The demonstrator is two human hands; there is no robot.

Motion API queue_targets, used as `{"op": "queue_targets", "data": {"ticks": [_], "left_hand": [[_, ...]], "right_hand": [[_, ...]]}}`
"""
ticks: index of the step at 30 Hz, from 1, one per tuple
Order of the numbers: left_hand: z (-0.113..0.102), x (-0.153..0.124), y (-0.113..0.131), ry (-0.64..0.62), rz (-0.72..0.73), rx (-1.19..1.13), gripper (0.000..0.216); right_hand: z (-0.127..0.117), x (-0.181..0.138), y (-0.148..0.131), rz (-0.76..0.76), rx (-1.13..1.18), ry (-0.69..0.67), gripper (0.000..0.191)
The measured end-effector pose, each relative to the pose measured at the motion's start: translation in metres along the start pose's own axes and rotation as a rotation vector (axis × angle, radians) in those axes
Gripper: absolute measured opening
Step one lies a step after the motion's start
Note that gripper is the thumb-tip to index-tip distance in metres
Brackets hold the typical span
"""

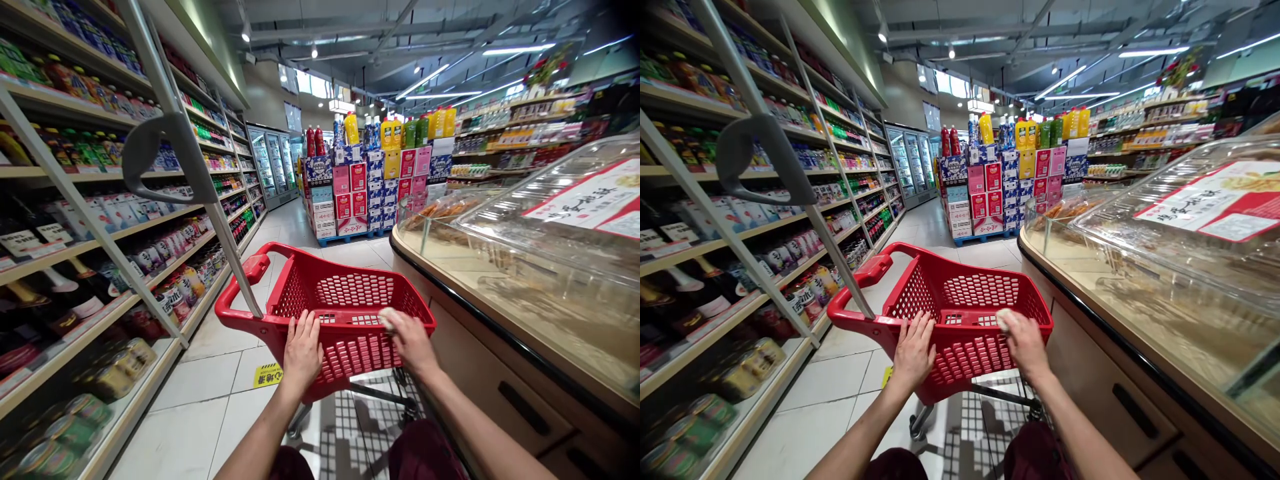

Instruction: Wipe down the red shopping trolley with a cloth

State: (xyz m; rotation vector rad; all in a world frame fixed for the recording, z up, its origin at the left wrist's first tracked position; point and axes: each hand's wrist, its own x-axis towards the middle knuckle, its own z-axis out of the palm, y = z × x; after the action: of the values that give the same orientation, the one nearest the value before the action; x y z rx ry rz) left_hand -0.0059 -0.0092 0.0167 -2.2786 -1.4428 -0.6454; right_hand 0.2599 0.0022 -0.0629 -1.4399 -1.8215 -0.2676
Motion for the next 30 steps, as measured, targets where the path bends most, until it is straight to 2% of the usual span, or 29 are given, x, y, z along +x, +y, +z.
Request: {"op": "queue_targets", "data": {"ticks": [2, 3, 5, 7, 9, 11, 14, 15, 16, 20, 22, 26, 28, 30], "left_hand": [[0.0, 0.0, 0.002, -0.007, -0.024, -0.005, 0.044], [0.0, 0.0, 0.003, -0.01, -0.033, -0.006, 0.044], [0.001, 0.001, 0.005, -0.014, -0.044, -0.002, 0.044], [0.001, 0.001, 0.005, -0.022, -0.037, 0.015, 0.046], [0.002, 0.0, 0.003, -0.035, -0.016, 0.042, 0.047], [0.002, -0.001, 0.002, -0.049, -0.002, 0.07, 0.048], [0.003, -0.001, 0.003, -0.061, -0.009, 0.084, 0.049], [0.003, -0.001, 0.004, -0.062, -0.013, 0.081, 0.05], [0.004, -0.001, 0.005, -0.063, -0.015, 0.076, 0.05], [0.002, -0.001, 0.005, -0.08, -0.002, 0.071, 0.051], [0.001, -0.001, 0.004, -0.09, 0.01, 0.08, 0.052], [0.002, -0.001, 0.006, -0.09, 0.018, 0.106, 0.053], [0.001, -0.001, 0.007, -0.09, 0.011, 0.114, 0.053], [0.001, 0.0, 0.006, -0.103, 0.004, 0.116, 0.054]], "right_hand": [[-0.008, -0.007, 0.022, 0.202, -0.067, 0.114, 0.043], [-0.009, -0.008, 0.024, 0.26, -0.081, 0.155, 0.04], [-0.004, -0.003, 0.009, 0.208, -0.053, 0.147, 0.037], [0.003, 0.004, -0.014, 0.024, 0.004, 0.045, 0.04], [0.005, 0.008, -0.022, -0.087, 0.024, -0.033, 0.043], [0.002, 0.004, -0.01, -0.029, -0.007, -0.033, 0.043], [-0.003, -0.006, 0.017, 0.209, -0.092, 0.084, 0.041], [-0.002, -0.008, 0.019, 0.244, -0.104, 0.114, 0.041], [-0.001, -0.008, 0.016, 0.233, -0.101, 0.121, 0.041], [0.007, -0.004, -0.004, -0.021, -0.031, -0.002, 0.045], [0.003, -0.005, 0.002, 0.019, -0.046, -0.002, 0.046], [-0.004, -0.01, 0.021, 0.306, -0.128, 0.104, 0.045], [0.0, -0.009, 0.013, 0.272, -0.121, 0.101, 0.045], [0.005, -0.006, 0.002, 0.116, -0.083, 0.033, 0.045]]}}
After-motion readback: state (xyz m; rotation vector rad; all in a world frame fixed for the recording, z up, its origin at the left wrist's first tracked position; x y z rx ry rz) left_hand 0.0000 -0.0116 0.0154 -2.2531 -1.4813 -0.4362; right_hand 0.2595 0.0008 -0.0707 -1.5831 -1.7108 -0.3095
